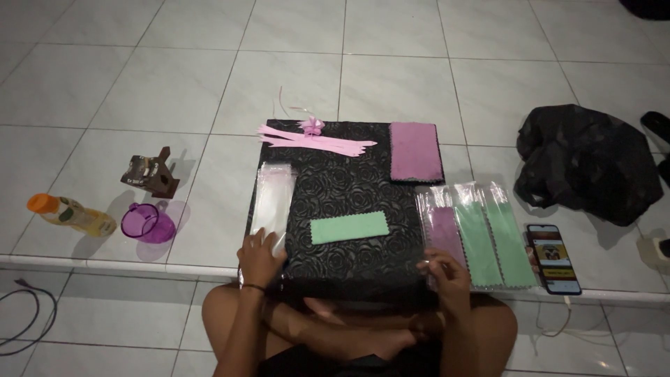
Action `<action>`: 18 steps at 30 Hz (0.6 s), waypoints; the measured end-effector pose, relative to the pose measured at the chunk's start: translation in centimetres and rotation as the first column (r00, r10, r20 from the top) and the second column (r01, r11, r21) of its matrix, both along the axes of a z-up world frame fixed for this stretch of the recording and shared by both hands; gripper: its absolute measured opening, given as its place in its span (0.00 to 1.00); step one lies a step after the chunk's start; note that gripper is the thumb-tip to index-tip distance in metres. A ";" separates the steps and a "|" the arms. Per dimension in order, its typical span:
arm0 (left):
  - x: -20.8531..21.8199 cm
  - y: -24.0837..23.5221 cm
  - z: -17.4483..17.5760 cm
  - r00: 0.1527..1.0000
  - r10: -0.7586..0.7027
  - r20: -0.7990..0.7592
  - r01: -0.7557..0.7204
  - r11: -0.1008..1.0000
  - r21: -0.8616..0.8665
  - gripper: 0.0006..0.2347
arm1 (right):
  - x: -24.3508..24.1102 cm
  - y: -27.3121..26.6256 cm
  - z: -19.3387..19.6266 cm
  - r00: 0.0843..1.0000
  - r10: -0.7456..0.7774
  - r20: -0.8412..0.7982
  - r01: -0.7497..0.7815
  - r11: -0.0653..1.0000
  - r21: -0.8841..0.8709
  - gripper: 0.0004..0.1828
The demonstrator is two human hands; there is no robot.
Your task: Folding small fabric cloths and inserting them into individual plastic packaging sleeves.
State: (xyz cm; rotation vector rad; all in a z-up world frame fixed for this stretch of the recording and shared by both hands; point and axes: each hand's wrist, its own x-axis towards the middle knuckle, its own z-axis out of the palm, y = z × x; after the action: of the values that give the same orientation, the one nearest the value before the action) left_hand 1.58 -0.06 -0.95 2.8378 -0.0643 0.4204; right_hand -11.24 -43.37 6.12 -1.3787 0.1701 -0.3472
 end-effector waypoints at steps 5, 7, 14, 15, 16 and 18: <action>0.9 0.2 -0.5 1.000 0.005 -0.021 -0.004 1.000 0.024 0.26 | -0.1 0.2 0.5 1.000 0.001 -0.010 -0.001 1.000 0.000 0.08; 0.7 0.0 -0.1 1.000 0.003 -0.026 -0.001 0.998 0.064 0.27 | -0.2 0.0 0.0 1.000 -0.004 -0.030 0.004 1.000 -0.011 0.10; -2.0 -3.5 6.7 0.991 -0.071 0.116 0.076 0.996 -0.043 0.35 | 0.0 0.5 -1.3 0.994 0.107 0.036 -0.097 0.970 -0.223 0.04; -2.7 -4.5 8.5 0.974 -0.102 0.201 0.128 0.984 -0.122 0.33 | 0.0 0.7 -1.4 0.987 0.139 0.076 -0.113 0.955 -0.274 0.03; -3.6 -6.5 9.6 0.974 -0.108 0.200 0.134 0.983 -0.124 0.33 | 0.0 1.4 -0.7 0.988 0.132 0.075 -0.107 0.955 -0.276 0.03; -5.7 -9.9 11.8 0.943 -0.274 0.190 0.329 0.852 -0.407 0.32 | -0.1 3.1 0.7 0.994 0.102 0.025 -0.089 0.948 -0.306 0.02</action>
State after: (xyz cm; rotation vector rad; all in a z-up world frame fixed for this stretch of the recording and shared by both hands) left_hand -4.14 -9.94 10.82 2.3049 -0.3885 0.4724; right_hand -11.33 -40.24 6.78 -1.6777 0.0148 -0.3293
